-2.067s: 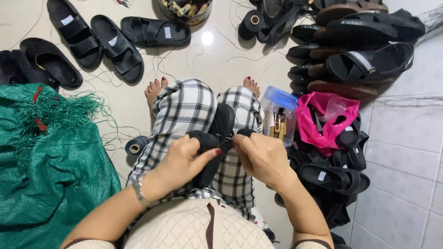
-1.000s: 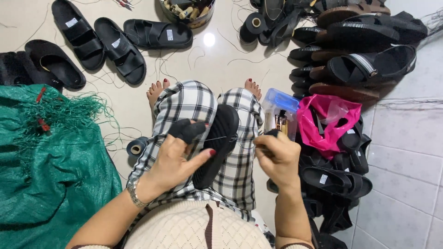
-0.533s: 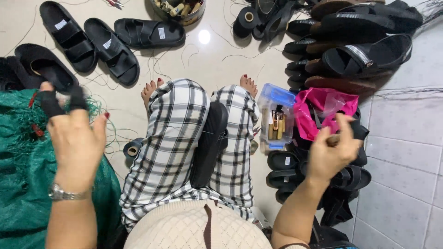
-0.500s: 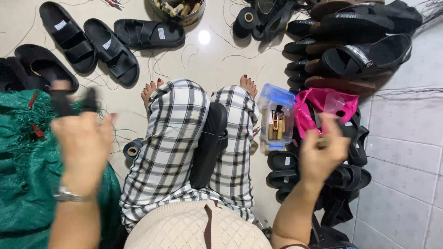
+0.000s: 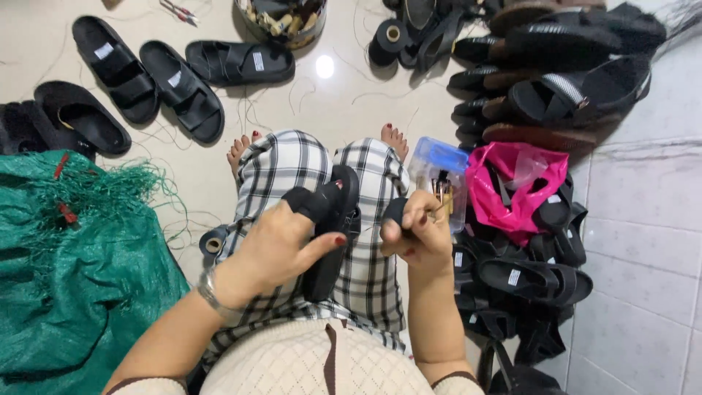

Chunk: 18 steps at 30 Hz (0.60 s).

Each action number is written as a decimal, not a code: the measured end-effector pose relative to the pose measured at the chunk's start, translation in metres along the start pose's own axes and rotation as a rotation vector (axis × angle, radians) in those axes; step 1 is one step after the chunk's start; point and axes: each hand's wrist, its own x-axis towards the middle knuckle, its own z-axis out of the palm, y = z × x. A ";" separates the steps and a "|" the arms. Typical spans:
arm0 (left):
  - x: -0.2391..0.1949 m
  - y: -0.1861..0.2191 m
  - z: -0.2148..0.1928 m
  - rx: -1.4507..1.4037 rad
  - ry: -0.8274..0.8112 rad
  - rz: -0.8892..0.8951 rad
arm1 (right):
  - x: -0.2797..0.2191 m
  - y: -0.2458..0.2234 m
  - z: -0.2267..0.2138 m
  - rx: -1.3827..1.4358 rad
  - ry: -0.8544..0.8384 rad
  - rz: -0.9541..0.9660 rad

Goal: The person sits on the floor and sews a black shoe using a needle and thread. They hold the shoe on their lap, repeatedly inserting the needle and pulling the thread to stitch the sole and upper parts of the footwear.

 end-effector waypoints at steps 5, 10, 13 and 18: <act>-0.058 -0.035 0.043 0.152 0.017 0.016 | 0.026 0.022 -0.014 -0.344 0.300 -0.032; -0.077 -0.043 0.005 -0.112 -0.296 -0.301 | 0.032 -0.011 0.002 -0.389 0.431 0.176; -0.094 -0.115 -0.033 -0.525 -0.781 -0.868 | 0.023 -0.050 -0.020 -1.777 0.356 0.091; -0.071 -0.128 -0.064 1.161 -0.088 -0.460 | 0.007 -0.070 0.058 -1.966 -0.372 0.040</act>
